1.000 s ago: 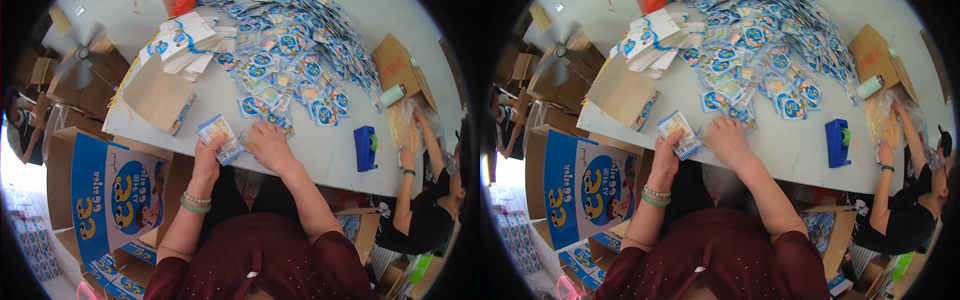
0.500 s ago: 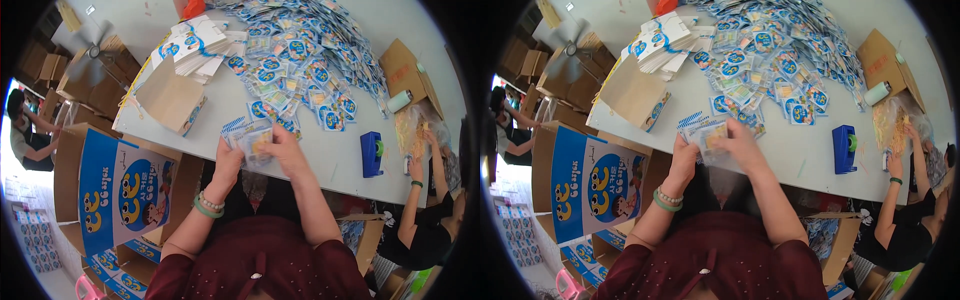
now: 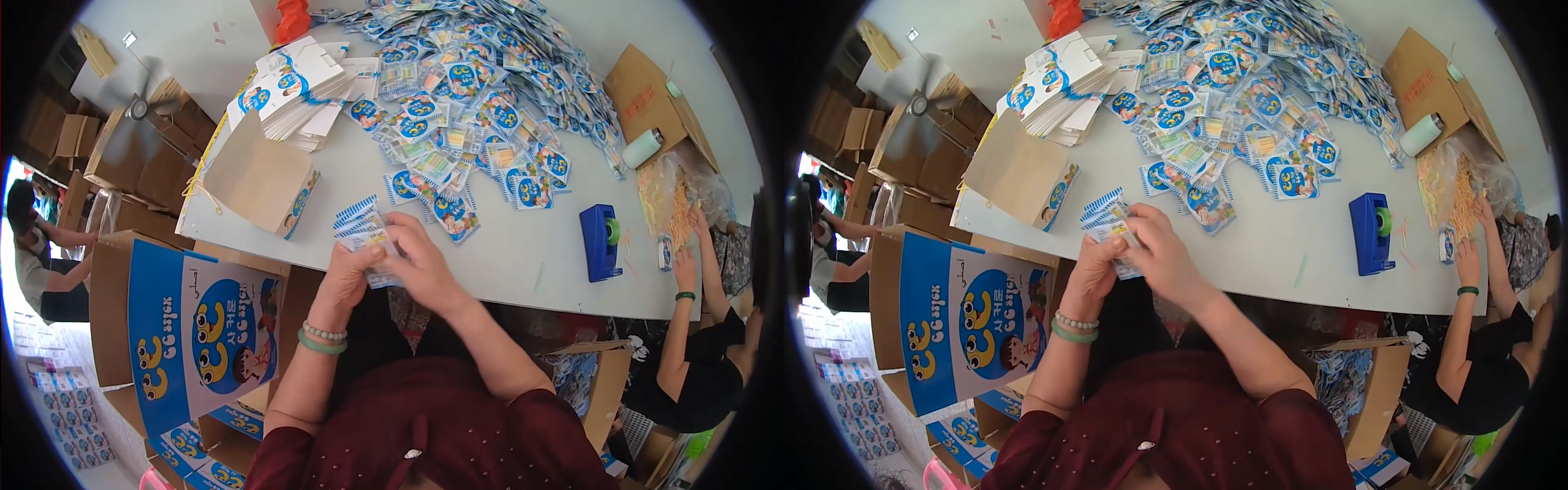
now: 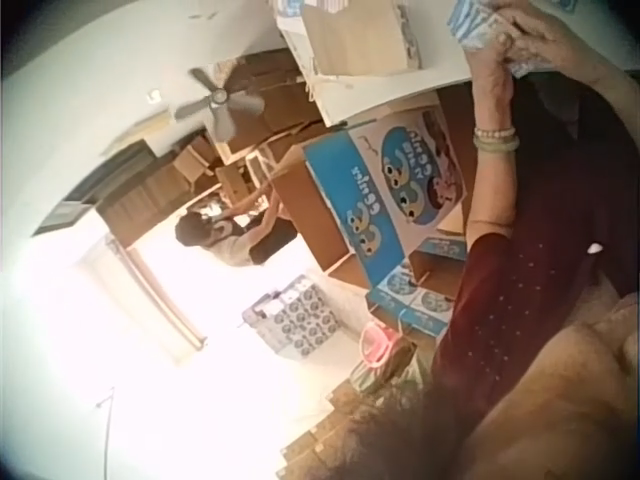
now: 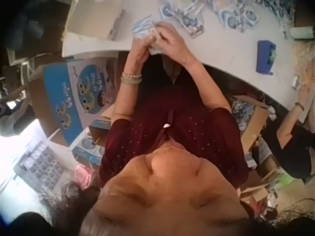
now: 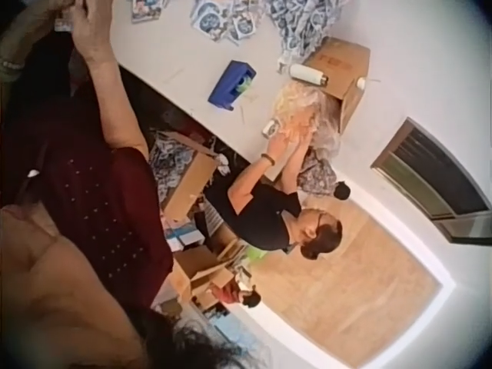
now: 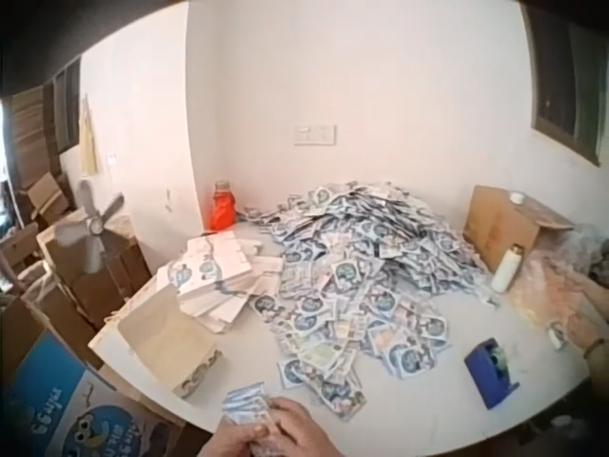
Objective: Folding cardboard boxes and filling them with small blue and white packets.
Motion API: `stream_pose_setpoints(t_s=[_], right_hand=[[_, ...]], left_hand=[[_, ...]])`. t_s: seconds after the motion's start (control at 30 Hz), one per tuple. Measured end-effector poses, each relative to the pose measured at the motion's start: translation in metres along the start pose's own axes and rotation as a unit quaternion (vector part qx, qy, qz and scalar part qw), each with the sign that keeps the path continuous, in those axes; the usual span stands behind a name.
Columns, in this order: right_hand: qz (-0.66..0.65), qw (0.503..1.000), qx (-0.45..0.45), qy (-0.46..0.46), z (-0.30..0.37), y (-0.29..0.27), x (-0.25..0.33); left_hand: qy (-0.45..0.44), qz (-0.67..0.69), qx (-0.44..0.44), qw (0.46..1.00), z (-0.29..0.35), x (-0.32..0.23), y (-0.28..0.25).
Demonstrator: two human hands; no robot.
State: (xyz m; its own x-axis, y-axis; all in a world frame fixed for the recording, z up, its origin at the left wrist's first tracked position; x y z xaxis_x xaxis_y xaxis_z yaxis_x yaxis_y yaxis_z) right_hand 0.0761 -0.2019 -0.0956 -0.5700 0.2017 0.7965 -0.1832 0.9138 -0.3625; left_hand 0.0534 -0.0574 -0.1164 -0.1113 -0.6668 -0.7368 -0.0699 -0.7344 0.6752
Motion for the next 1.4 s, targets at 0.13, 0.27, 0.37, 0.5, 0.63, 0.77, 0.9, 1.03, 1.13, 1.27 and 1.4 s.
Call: stream_pose_setpoints(t_s=[0.13, 0.27, 0.37, 0.5, 0.63, 0.77, 0.9, 1.03, 1.13, 1.27, 1.4], right_hand=[[0.017, 0.961, 0.039, 0.272, -0.015, -0.055, -0.035], [0.211, 0.942, -0.058, 0.256, -0.053, -0.058, -0.046], [0.524, 0.851, 0.025, -0.031, -0.068, -0.040, -0.066], [0.453, 0.863, 0.197, 0.111, -0.080, -0.064, -0.067], [0.540, 0.832, 0.110, 0.055, -0.063, -0.079, -0.048], [0.572, 0.806, 0.090, 0.119, -0.028, -0.074, -0.003], [0.343, 0.902, 0.210, 0.158, 0.010, -0.056, 0.007], [0.359, 0.918, 0.115, 0.121, -0.002, -0.082, -0.011], [0.431, 0.865, 0.225, 0.124, -0.008, -0.085, -0.017], [0.416, 0.900, 0.126, 0.046, 0.005, -0.081, -0.018], [0.422, 0.894, 0.116, 0.101, 0.014, -0.071, -0.011]], left_hand=[[-0.033, -0.024, -0.097, 0.994, -0.001, -0.003, 0.004], [-0.027, -0.008, -0.136, 0.990, -0.009, 0.003, -0.006], [-0.043, -0.011, -0.166, 0.985, -0.013, 0.004, -0.005], [-0.048, -0.009, -0.153, 0.987, -0.011, 0.003, -0.007], [-0.051, -0.008, -0.147, 0.988, -0.008, 0.001, -0.006], [-0.051, 0.016, -0.141, 0.989, -0.008, 0.001, -0.008], [-0.055, 0.015, -0.143, 0.988, -0.010, 0.003, -0.013], [-0.043, 0.016, -0.142, 0.989, -0.010, 0.003, -0.010], [-0.042, 0.013, -0.151, 0.988, -0.009, 0.004, -0.013], [-0.039, 0.019, -0.149, 0.988, -0.009, 0.005, -0.010], [-0.046, 0.004, -0.134, 0.990, -0.007, 0.004, -0.011]])
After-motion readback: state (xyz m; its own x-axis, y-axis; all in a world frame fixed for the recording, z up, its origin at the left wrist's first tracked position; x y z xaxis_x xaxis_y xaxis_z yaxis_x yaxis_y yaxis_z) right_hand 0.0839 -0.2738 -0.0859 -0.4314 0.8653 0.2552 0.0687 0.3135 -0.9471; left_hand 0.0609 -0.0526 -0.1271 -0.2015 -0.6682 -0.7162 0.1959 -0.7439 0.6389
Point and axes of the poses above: each hand's wrist, its own z-axis away from the middle knuckle, its own y-axis out of the palm, x = y × z, the point moved 1 cm from there along -z, towards the middle knuckle, and after that the axes turned 6 degrees about x, right-handed, at the moved point
